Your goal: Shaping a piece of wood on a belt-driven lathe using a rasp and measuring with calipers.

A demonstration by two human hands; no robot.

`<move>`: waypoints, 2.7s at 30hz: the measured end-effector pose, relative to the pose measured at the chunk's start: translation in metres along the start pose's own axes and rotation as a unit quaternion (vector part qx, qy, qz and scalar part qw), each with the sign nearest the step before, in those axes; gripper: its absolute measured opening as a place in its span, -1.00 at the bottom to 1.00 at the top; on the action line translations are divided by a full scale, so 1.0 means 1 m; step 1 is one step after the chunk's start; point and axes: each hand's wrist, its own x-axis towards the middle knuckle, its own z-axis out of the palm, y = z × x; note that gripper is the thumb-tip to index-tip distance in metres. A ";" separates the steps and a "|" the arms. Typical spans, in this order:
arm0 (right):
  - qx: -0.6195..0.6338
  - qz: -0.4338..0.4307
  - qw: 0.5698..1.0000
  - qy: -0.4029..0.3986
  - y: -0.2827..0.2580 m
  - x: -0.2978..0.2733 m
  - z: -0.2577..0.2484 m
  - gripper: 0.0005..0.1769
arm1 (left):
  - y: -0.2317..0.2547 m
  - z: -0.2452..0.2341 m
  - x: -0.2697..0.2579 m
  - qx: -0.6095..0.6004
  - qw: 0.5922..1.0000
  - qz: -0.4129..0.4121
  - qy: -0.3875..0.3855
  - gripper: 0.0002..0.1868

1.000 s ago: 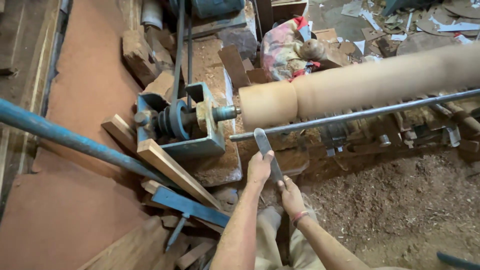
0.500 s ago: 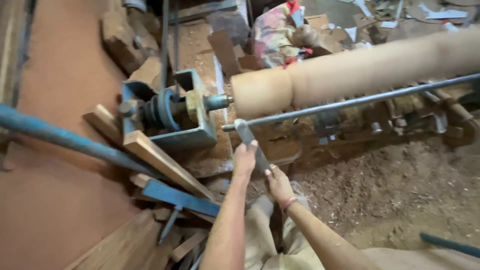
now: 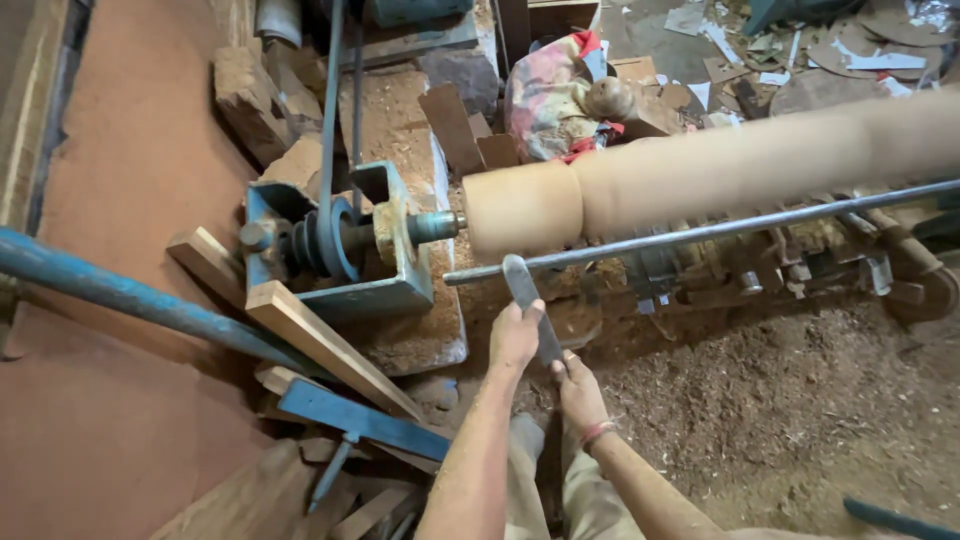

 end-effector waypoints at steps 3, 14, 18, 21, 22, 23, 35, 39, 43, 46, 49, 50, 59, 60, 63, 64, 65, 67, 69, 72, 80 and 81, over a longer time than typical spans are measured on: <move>0.000 0.060 0.998 -0.001 0.003 0.001 -0.001 -0.81 | 0.009 0.001 -0.002 0.020 1.000 -0.017 0.002 -0.54; 0.164 0.240 0.957 0.012 -0.045 0.002 -0.032 -0.84 | 0.046 0.018 -0.007 0.047 0.996 -0.043 -0.058 -0.52; 0.126 0.218 0.967 0.023 -0.044 0.000 -0.038 -0.84 | 0.049 0.028 -0.005 0.066 0.995 -0.037 -0.067 -0.53; 0.126 0.225 0.965 0.035 -0.047 0.002 -0.042 -0.84 | 0.057 0.032 -0.005 0.068 0.994 -0.050 -0.069 -0.53; 0.141 0.243 0.959 0.034 -0.045 0.002 -0.044 -0.84 | 0.053 0.036 -0.004 0.081 0.993 -0.047 -0.072 -0.51; 0.155 0.260 0.953 0.032 -0.043 0.003 -0.046 -0.83 | 0.050 0.040 -0.002 0.094 0.992 -0.045 -0.073 -0.50; 0.160 0.284 0.945 0.027 -0.050 0.006 -0.065 -0.80 | 0.045 0.064 0.008 0.086 0.994 -0.010 -0.072 -0.47; 0.158 0.291 0.943 0.023 -0.052 0.007 -0.071 -0.80 | 0.053 0.065 0.007 0.085 0.993 -0.026 -0.081 -0.48; 0.154 0.279 0.948 0.017 -0.051 0.005 -0.071 -0.79 | 0.059 0.061 0.005 0.076 0.994 -0.010 -0.083 -0.49; 0.163 0.277 0.947 0.026 -0.053 0.003 -0.064 -0.82 | 0.065 0.054 0.002 0.069 0.993 -0.023 -0.090 -0.52; 0.154 0.265 0.951 0.034 -0.043 0.003 -0.051 -0.84 | 0.060 0.044 0.000 0.065 0.995 -0.032 -0.074 -0.54; 0.139 0.254 0.956 0.036 -0.037 0.002 -0.047 -0.84 | 0.057 0.040 -0.001 0.061 0.996 -0.039 -0.059 -0.54; 0.102 0.227 0.968 0.011 -0.035 -0.001 -0.020 -0.81 | 0.013 0.030 0.010 0.080 0.996 -0.011 -0.027 -0.50; 0.100 0.227 0.969 0.010 -0.031 -0.002 -0.019 -0.81 | 0.019 0.024 0.005 0.079 0.996 -0.012 -0.026 -0.50; 0.098 0.207 0.973 0.006 -0.027 -0.004 -0.013 -0.81 | 0.030 0.010 -0.003 0.029 0.999 -0.029 -0.034 -0.55; 0.105 0.212 0.972 0.005 -0.029 -0.005 -0.011 -0.80 | 0.029 0.008 -0.002 0.042 0.998 -0.036 -0.028 -0.54; 0.112 0.218 0.970 0.005 -0.032 -0.006 -0.010 -0.80 | 0.028 0.006 -0.002 0.055 0.997 -0.042 -0.022 -0.54; 0.103 0.216 0.971 0.006 -0.036 -0.004 -0.007 -0.82 | 0.031 0.000 -0.006 0.040 0.998 -0.051 -0.026 -0.54; 0.092 0.215 0.972 0.006 -0.030 -0.004 -0.004 -0.82 | 0.027 -0.002 -0.007 0.025 0.997 -0.060 -0.031 -0.53; 0.020 0.145 0.989 0.018 -0.017 -0.003 0.001 -0.81 | 0.021 -0.004 -0.004 0.038 0.998 -0.043 -0.013 -0.55; 0.084 0.209 0.974 -0.011 -0.032 -0.005 0.009 -0.81 | 0.018 -0.018 -0.008 0.029 0.999 -0.045 -0.003 -0.54; 0.082 0.210 0.974 -0.012 -0.035 -0.007 0.009 -0.81 | 0.014 -0.017 -0.007 0.028 0.999 -0.046 -0.003 -0.54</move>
